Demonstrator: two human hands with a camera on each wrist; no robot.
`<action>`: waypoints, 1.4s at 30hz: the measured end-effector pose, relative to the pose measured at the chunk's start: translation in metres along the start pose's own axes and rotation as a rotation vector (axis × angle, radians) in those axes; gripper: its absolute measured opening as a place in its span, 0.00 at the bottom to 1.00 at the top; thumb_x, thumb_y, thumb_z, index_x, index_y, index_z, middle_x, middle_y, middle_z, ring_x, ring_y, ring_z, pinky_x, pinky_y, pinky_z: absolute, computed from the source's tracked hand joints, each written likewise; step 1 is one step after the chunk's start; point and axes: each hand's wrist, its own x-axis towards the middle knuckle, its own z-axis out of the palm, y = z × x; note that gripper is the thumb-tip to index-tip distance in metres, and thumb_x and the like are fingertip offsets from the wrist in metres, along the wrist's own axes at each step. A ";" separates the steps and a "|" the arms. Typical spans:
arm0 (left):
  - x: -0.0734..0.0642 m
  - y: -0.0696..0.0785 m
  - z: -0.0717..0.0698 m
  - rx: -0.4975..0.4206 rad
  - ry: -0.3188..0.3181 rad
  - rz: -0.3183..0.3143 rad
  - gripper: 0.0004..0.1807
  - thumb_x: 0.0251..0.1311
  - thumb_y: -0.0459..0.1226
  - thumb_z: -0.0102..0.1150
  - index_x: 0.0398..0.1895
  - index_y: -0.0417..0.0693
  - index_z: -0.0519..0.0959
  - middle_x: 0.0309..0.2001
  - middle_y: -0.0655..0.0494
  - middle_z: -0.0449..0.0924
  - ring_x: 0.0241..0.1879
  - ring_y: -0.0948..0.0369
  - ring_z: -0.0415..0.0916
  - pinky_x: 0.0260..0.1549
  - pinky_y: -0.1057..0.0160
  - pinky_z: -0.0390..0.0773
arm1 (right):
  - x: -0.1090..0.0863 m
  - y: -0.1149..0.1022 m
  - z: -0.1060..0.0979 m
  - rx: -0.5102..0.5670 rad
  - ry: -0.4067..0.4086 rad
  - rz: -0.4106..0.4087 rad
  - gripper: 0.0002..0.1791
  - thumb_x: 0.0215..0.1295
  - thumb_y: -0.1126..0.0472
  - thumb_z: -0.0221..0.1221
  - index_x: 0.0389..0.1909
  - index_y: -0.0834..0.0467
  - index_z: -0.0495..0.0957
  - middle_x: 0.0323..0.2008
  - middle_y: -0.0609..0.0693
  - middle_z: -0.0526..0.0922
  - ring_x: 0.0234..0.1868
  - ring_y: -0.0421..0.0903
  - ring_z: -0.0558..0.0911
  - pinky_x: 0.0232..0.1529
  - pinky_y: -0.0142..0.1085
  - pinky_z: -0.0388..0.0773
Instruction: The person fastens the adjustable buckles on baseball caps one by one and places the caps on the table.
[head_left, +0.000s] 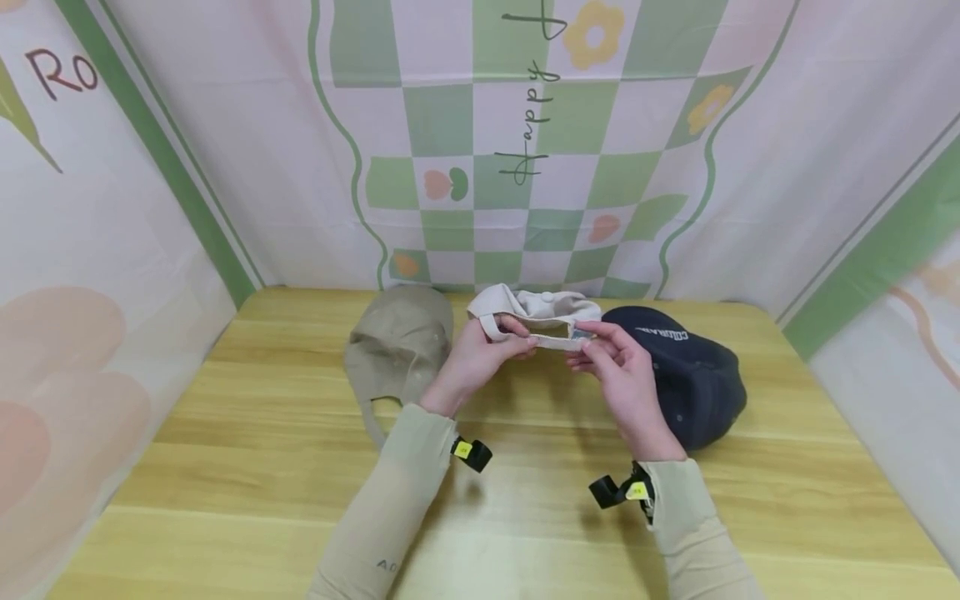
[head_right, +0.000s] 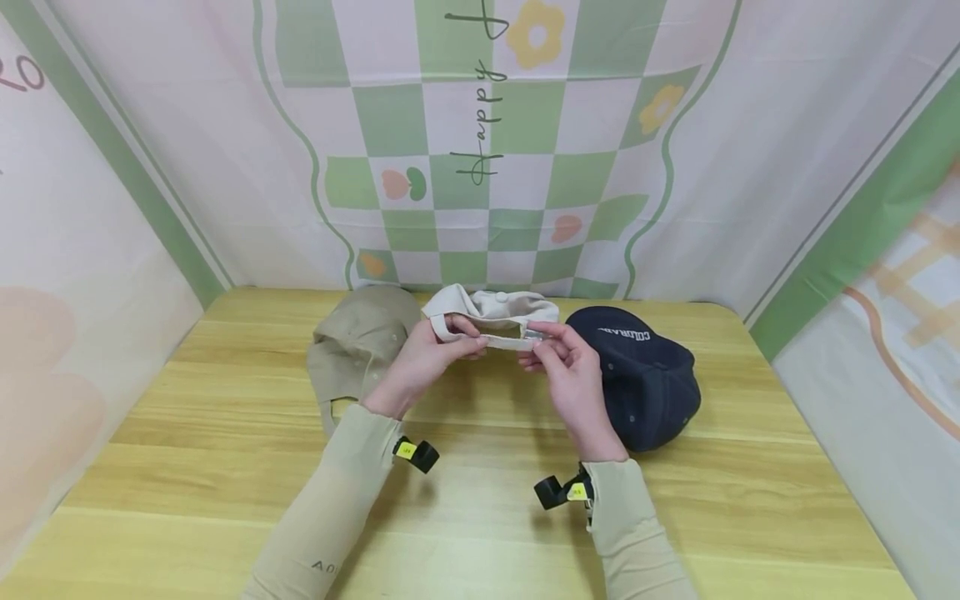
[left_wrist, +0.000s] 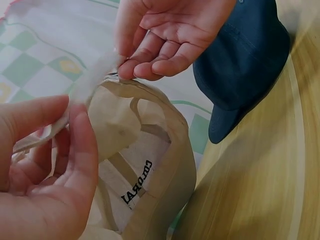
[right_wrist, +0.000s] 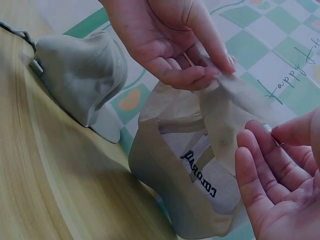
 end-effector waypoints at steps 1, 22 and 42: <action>0.000 0.000 0.000 -0.015 -0.002 -0.003 0.04 0.65 0.23 0.63 0.34 0.32 0.77 0.36 0.46 0.84 0.33 0.61 0.83 0.41 0.62 0.84 | 0.000 0.000 0.000 0.001 -0.002 -0.002 0.14 0.78 0.65 0.54 0.59 0.65 0.77 0.37 0.59 0.84 0.36 0.46 0.85 0.42 0.35 0.85; -0.003 0.004 0.004 0.007 0.184 0.025 0.13 0.53 0.28 0.73 0.34 0.43 0.76 0.28 0.55 0.81 0.28 0.62 0.77 0.35 0.63 0.79 | -0.002 -0.010 0.003 -0.022 -0.006 0.015 0.17 0.76 0.57 0.59 0.57 0.64 0.77 0.39 0.58 0.86 0.40 0.50 0.85 0.43 0.36 0.84; -0.001 0.006 0.004 -0.024 0.152 0.013 0.14 0.50 0.24 0.71 0.33 0.43 0.75 0.26 0.52 0.80 0.26 0.61 0.78 0.30 0.66 0.80 | -0.001 -0.008 0.002 -0.060 -0.003 -0.011 0.17 0.77 0.55 0.58 0.59 0.60 0.81 0.37 0.53 0.87 0.38 0.46 0.84 0.36 0.32 0.81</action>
